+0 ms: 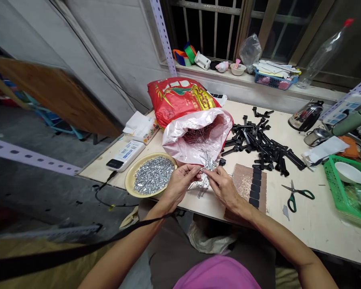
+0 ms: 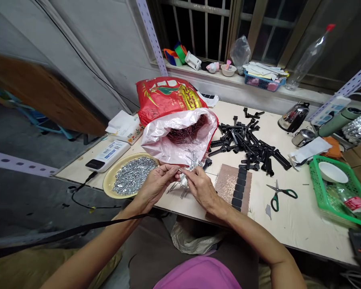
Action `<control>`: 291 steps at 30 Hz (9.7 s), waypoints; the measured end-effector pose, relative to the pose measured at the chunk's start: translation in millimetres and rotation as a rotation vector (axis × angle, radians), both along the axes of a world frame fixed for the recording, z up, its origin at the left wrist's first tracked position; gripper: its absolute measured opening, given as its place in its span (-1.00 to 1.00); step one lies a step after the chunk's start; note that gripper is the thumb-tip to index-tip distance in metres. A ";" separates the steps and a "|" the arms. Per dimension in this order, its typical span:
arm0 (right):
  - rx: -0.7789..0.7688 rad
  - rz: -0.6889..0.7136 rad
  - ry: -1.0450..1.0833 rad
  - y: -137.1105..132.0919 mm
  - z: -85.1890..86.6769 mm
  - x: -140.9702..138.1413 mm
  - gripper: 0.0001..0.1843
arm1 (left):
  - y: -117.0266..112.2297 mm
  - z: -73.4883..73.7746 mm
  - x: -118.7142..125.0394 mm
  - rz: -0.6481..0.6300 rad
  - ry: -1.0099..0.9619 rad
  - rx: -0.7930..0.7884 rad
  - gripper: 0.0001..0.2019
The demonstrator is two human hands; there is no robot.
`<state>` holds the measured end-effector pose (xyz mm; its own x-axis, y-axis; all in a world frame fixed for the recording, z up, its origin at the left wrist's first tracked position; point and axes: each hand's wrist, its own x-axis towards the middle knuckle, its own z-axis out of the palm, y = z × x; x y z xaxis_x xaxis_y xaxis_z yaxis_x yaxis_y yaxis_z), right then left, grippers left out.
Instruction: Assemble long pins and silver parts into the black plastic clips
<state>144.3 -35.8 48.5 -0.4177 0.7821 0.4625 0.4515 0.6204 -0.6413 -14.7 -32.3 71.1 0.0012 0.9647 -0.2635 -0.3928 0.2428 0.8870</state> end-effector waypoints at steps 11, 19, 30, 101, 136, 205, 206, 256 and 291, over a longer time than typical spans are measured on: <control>0.053 -0.175 -0.151 -13.0 3.1 10.2 -0.76 | -0.9 -3.1 8.8 -0.029 0.117 0.038 -0.60; 0.175 -0.377 -0.465 -18.6 2.6 17.8 -0.84 | 3.3 -16.8 17.3 -0.123 0.161 -0.018 -0.61; 0.230 -0.389 -0.579 -22.9 0.6 23.6 -0.74 | -1.7 -14.7 25.7 -0.151 0.255 0.062 -0.68; -0.276 -0.419 -0.244 -34.4 11.5 49.2 -0.81 | -11.6 -17.7 65.3 -0.061 0.273 0.099 -0.61; -0.190 -0.373 -0.368 -36.5 0.6 63.0 -0.77 | -0.9 -22.4 69.2 -0.092 0.143 -0.024 -0.54; -0.283 -0.225 -0.180 -73.6 4.6 171.1 -0.76 | -35.9 -101.1 96.4 -0.657 1.299 1.041 -0.34; -0.399 -0.202 -0.069 -89.6 11.9 162.0 -0.78 | -35.6 -102.0 96.7 -0.659 1.294 1.043 -0.35; 0.500 0.342 -0.539 57.7 -28.4 28.2 -0.65 | 27.8 -48.2 -135.2 -0.040 1.286 0.300 -0.87; -0.149 -0.054 -0.055 -5.7 4.5 3.0 -0.69 | 0.8 -9.7 -0.4 -0.025 0.150 0.052 -0.64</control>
<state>147.2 -41.5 53.0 -0.3950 0.8623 0.3169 0.5185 0.4940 -0.6979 -15.1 -31.5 61.4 -0.0104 0.9772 -0.2121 -0.2489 0.2029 0.9470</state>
